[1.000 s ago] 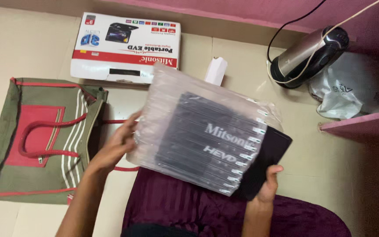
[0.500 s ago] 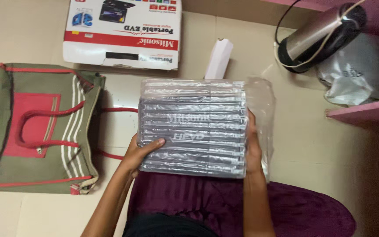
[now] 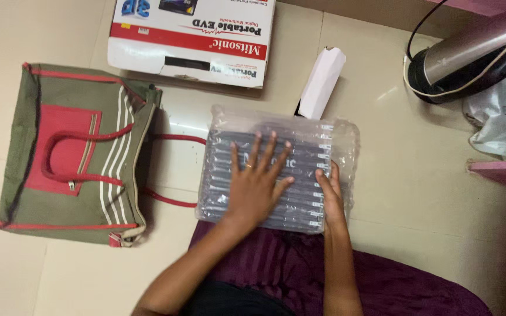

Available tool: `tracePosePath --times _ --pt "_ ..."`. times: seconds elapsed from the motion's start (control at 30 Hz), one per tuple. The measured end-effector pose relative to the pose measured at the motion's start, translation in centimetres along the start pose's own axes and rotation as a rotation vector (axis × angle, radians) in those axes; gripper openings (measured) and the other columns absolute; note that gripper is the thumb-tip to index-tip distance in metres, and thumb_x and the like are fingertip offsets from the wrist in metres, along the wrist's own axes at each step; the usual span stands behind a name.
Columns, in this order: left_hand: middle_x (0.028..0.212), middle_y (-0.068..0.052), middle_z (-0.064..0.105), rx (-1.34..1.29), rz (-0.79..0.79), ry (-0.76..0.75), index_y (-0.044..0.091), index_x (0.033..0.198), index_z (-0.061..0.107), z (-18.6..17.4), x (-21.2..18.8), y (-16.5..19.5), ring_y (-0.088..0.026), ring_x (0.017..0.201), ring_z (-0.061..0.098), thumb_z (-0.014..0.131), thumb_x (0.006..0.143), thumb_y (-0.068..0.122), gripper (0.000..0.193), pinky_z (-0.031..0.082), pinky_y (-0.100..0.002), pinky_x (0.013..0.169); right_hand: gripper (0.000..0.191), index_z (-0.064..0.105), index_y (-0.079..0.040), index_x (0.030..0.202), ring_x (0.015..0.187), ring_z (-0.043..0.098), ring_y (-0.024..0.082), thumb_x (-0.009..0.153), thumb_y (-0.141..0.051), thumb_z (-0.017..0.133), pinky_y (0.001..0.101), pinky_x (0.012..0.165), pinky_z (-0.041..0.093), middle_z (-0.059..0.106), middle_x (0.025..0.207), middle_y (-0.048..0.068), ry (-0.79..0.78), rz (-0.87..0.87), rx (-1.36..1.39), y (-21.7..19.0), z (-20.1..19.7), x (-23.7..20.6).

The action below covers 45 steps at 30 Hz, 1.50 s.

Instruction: The person unplugs a portable DVD player, wraps it in bubble wrap, and places it into its cardboard box. They add the remote, cables, and a disc to the box, close it, and put the box into a tote bag on the floor.

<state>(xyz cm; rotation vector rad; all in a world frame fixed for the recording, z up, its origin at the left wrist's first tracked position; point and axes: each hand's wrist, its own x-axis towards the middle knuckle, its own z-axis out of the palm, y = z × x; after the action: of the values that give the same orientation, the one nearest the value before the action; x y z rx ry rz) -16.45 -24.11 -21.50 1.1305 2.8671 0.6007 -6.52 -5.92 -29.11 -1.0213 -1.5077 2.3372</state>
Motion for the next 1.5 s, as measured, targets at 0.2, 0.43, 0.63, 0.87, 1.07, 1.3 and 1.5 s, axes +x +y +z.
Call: tracePosePath --times 0.2,0.43,0.63,0.87,1.07,1.3,1.5 --pt "0.172 -0.005 0.023 0.077 0.006 -0.027 0.025 0.163 0.033 2.1 -0.4 0.7 -0.028 0.159 0.012 0.044 0.105 0.054 0.066 0.007 -0.065 0.125 0.062 0.045 -0.009 0.153 0.114 0.062 0.016 0.101 -0.039 0.058 0.0333 0.095 0.051 0.065 0.133 0.01 0.058 -0.028 -0.21 -0.4 -0.1 -1.5" --pt "0.169 -0.005 0.029 0.054 0.0 -0.041 0.024 0.161 0.038 2.4 0.4 0.1 -0.029 0.157 0.016 0.047 0.103 0.055 0.066 0.01 -0.066 0.123 0.067 0.043 -0.002 0.151 0.118 0.062 0.017 0.093 -0.018 0.073 0.0315 0.099 0.051 0.066 0.132 0.012 0.01 -0.183 -0.453 -1.6 1.4 -1.9" --pt "0.17 -0.005 0.028 0.085 -0.008 -0.024 0.025 0.161 0.038 2.8 0.0 -0.2 -0.03 0.159 0.016 0.046 0.105 0.054 0.064 0.007 -0.068 0.123 0.069 0.044 -0.001 0.152 0.121 0.061 0.016 0.091 -0.009 0.076 0.0311 0.102 0.051 0.064 0.135 0.011 -0.021 -0.284 -0.346 -0.5 1.4 -1.5" --pt "0.171 -0.006 0.025 0.084 0.017 0.008 0.024 0.161 0.037 2.7 -0.2 0.3 -0.03 0.159 0.012 0.045 0.105 0.054 0.065 0.005 -0.07 0.122 0.071 0.044 -0.001 0.152 0.12 0.063 0.018 0.091 -0.015 0.077 0.0331 0.101 0.052 0.065 0.136 0.014 0.028 -0.289 -0.441 -1.8 2.1 -1.9" --pt "0.17 -0.005 0.024 0.104 0.03 0.032 0.025 0.161 0.036 1.9 -0.6 0.4 -0.029 0.158 0.011 0.044 0.104 0.055 0.065 0.003 -0.07 0.121 0.065 0.051 -0.004 0.15 0.129 0.062 0.032 0.092 -0.019 0.078 0.04 0.106 0.051 0.064 0.142 0.022 0.16 -0.651 -1.013 -3.6 1.5 -11.0" --pt "0.171 -0.009 0.022 0.048 0.01 0.064 0.019 0.163 0.032 -0.2 -0.4 0.5 -0.032 0.159 0.01 0.042 0.105 0.054 0.069 0.001 -0.071 0.122 0.059 0.044 -0.006 0.141 0.138 0.047 0.026 0.094 -0.02 0.077 0.042 0.113 0.044 0.047 0.151 0.014 0.639 -0.79 -0.532 0.5 -1.9 -13.8" --pt "0.171 -0.007 0.026 0.113 0.021 0.084 0.024 0.162 0.035 0.4 -0.2 1.0 -0.032 0.159 0.014 0.041 0.106 0.051 0.062 0.001 -0.07 0.121 0.076 0.033 -0.007 0.153 0.142 0.045 0.027 0.094 -0.034 0.07 0.0411 0.117 0.036 0.046 0.154 0.016 0.408 -0.274 -0.09 4.2 -3.7 -10.0"
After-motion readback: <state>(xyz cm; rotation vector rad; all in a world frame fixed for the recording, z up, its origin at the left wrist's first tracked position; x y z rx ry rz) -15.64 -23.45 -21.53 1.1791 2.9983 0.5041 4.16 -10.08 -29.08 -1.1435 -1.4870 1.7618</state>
